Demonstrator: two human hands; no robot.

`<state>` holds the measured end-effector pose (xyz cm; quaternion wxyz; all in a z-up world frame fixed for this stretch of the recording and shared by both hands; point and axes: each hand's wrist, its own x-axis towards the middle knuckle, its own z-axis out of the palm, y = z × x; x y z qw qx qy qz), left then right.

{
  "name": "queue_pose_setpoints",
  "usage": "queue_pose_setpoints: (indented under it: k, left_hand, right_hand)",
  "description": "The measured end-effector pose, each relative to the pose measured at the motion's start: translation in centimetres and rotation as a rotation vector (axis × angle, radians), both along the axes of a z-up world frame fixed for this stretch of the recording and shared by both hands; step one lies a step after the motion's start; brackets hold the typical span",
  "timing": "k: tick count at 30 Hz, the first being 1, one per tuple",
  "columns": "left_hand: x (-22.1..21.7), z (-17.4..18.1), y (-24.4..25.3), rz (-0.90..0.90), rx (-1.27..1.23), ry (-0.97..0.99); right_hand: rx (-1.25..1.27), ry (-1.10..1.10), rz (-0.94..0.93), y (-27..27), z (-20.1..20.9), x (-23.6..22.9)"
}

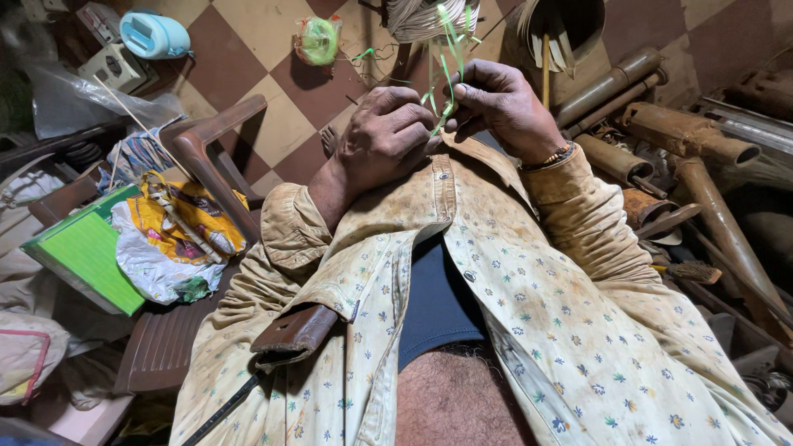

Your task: The person repeatedly ties green plastic cords around a bundle of white cords attached to a metal cylinder. They use scissors to cut the cords after tying them. The person works continuously on the same bundle throughout the clip.

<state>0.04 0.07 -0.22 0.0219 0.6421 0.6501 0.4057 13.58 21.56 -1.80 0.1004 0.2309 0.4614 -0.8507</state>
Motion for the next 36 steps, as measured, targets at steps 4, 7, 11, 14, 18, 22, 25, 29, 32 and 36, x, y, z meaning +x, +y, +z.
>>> queue_pose_setpoints:
  k: [4, 7, 11, 14, 18, 22, 25, 29, 32, 36]
  left_hand:
    - [0.3, -0.5, 0.0, -0.037, 0.007, -0.166]
    - [0.6, -0.7, -0.1, -0.048, 0.029, -0.277]
    - [0.9, -0.8, 0.0, -0.080, 0.073, -0.364]
    - [0.9, -0.8, -0.1, -0.089, 0.089, -0.351]
    - [1.2, -1.4, -0.5, -0.111, 0.120, -0.340]
    - [1.9, -2.4, -0.7, -0.123, -0.180, -1.086]
    - [2.1, -3.2, -0.8, -0.055, -0.249, -1.751]
    - [2.0, -3.6, -1.3, -0.006, -0.206, -1.876]
    - [2.5, -3.5, -1.8, -0.003, -0.264, -1.659]
    - [3.2, -3.1, -1.8, -0.033, -0.328, -1.218]
  right_hand:
    - [-0.052, 0.038, -0.039, 0.2, 0.2, 0.3]
    - [0.016, 0.043, -0.036, 0.4, 0.2, 0.9]
    - [0.135, 0.094, -0.046, 0.2, -0.2, 1.3]
    - [0.225, 0.091, -0.048, -0.1, -0.2, 1.2]
    - [0.430, -0.058, -0.010, 0.3, 0.7, 1.8]
    - [0.242, -0.066, -0.062, 1.0, 1.8, 2.2]
    - [0.105, -0.035, -0.070, 0.7, 1.8, 2.0]
    - [-0.028, -0.042, -0.092, -0.7, 1.2, 1.0]
    - [-0.047, -0.010, -0.111, -1.9, 0.9, 0.1]
    - [-0.144, -0.017, -0.102, -2.7, 1.1, -1.0]
